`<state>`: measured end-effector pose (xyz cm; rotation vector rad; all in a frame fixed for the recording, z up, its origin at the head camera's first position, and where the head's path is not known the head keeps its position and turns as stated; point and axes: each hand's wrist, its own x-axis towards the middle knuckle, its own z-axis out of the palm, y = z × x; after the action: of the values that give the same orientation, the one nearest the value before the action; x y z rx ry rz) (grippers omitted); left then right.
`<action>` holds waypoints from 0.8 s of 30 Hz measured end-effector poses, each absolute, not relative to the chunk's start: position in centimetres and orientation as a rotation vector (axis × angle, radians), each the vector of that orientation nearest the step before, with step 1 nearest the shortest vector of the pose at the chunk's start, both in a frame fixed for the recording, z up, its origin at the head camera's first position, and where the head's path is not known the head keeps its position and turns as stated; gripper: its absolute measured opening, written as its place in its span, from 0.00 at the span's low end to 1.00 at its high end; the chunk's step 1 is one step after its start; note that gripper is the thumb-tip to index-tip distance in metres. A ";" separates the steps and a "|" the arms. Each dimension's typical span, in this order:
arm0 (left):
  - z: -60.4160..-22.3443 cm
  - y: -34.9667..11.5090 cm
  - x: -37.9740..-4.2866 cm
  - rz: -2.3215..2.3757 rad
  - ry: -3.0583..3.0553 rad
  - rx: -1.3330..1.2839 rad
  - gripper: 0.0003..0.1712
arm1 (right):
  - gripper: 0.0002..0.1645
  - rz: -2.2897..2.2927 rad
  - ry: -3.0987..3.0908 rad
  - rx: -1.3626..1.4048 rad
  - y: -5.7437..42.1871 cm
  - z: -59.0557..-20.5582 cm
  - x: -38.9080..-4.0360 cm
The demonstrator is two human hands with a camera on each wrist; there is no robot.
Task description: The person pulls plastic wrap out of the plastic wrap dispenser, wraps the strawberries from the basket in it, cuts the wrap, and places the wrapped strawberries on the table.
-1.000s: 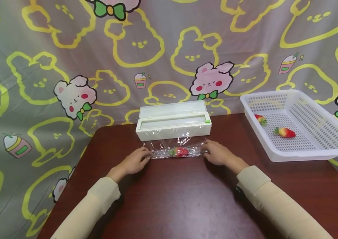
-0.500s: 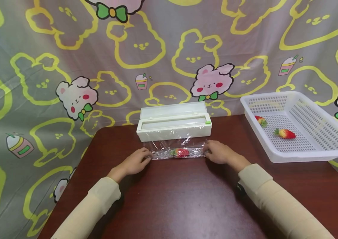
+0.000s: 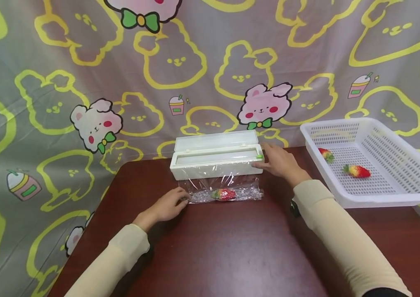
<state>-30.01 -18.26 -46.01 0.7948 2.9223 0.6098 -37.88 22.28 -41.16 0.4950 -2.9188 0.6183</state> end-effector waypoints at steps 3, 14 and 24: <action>-46.0 -18.4 -30.1 0.603 2.923 0.804 0.11 | 0.53 0.586 -2.943 0.508 22.5 -41.7 -39.4; -45.5 -17.9 -30.6 0.567 2.904 0.879 0.10 | 0.53 0.577 -2.835 0.551 24.0 -44.6 -41.9; -40.1 -9.5 -32.9 0.489 2.930 1.143 0.12 | 0.52 0.635 -2.793 0.561 23.6 -45.1 -42.0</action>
<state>-32.90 -9.55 -40.14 1.1430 2.9299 0.4890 -41.99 23.63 -45.15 0.5606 -2.7928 0.6351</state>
